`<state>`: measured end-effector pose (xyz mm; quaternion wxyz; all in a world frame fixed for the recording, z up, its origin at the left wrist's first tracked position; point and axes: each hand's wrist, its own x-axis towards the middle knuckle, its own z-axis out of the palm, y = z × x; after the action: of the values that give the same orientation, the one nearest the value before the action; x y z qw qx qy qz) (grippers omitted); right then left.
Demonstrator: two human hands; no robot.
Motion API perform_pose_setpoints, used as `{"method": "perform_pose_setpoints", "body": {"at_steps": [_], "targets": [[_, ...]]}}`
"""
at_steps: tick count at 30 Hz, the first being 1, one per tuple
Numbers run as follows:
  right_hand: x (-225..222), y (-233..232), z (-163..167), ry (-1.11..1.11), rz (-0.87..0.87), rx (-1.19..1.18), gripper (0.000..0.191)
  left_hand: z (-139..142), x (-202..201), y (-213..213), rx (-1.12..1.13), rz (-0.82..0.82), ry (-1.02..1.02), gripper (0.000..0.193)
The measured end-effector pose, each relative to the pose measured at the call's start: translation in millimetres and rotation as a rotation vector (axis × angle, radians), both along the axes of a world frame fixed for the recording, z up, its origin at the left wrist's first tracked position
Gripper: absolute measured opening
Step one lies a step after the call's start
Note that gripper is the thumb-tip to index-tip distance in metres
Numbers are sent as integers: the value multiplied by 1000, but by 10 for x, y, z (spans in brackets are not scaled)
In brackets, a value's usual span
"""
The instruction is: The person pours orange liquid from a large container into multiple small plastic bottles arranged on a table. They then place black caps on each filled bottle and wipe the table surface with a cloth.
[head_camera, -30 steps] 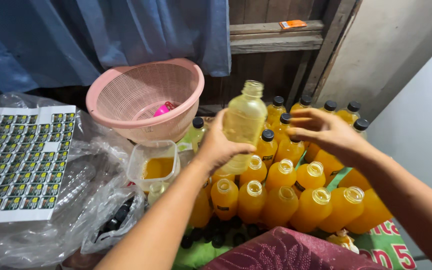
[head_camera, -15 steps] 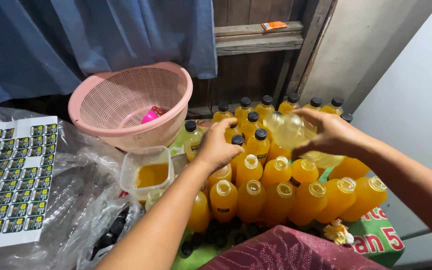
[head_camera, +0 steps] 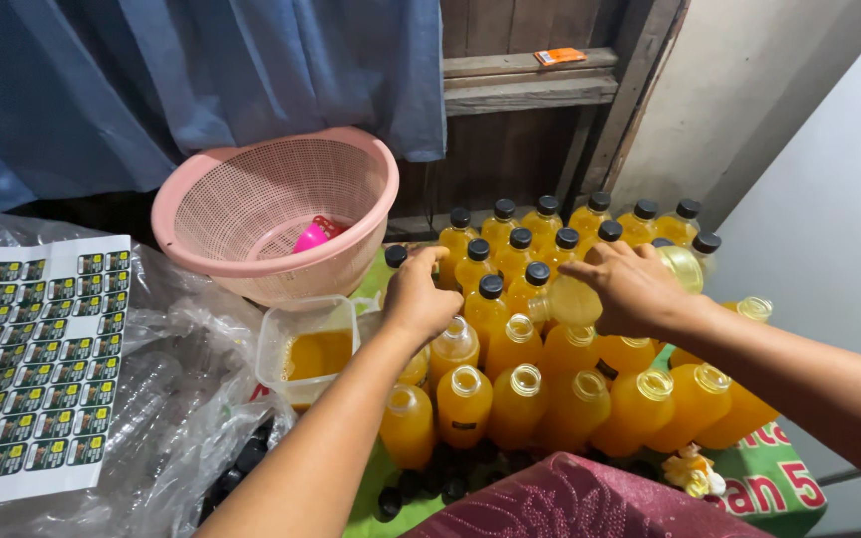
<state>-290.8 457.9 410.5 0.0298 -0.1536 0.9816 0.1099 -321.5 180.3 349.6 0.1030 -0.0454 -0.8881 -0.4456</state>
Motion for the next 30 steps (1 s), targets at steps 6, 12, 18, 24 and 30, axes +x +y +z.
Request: {"method": "perform_pose_setpoints", "body": {"at_steps": [6, 12, 18, 24, 30], "targets": [[-45, -191, -88, 142, 190, 73, 76, 14, -21, -174, 45, 27, -20, 60], [-78, -395, -88, 299, 394, 116, 54, 17, -11, -306, 28, 43, -33, 65], [11, -639, 12, 389, 539, 157, 58, 40, 28, -359, 39, 42, -60, 64], [124, -793, 68, 326, 521, 289, 72, 52, 87, -369, 33, 48, -83, 66], [140, -783, 11, 399, 531, 315, 54, 41, 102, -355, 31, 43, -90, 66]]}}
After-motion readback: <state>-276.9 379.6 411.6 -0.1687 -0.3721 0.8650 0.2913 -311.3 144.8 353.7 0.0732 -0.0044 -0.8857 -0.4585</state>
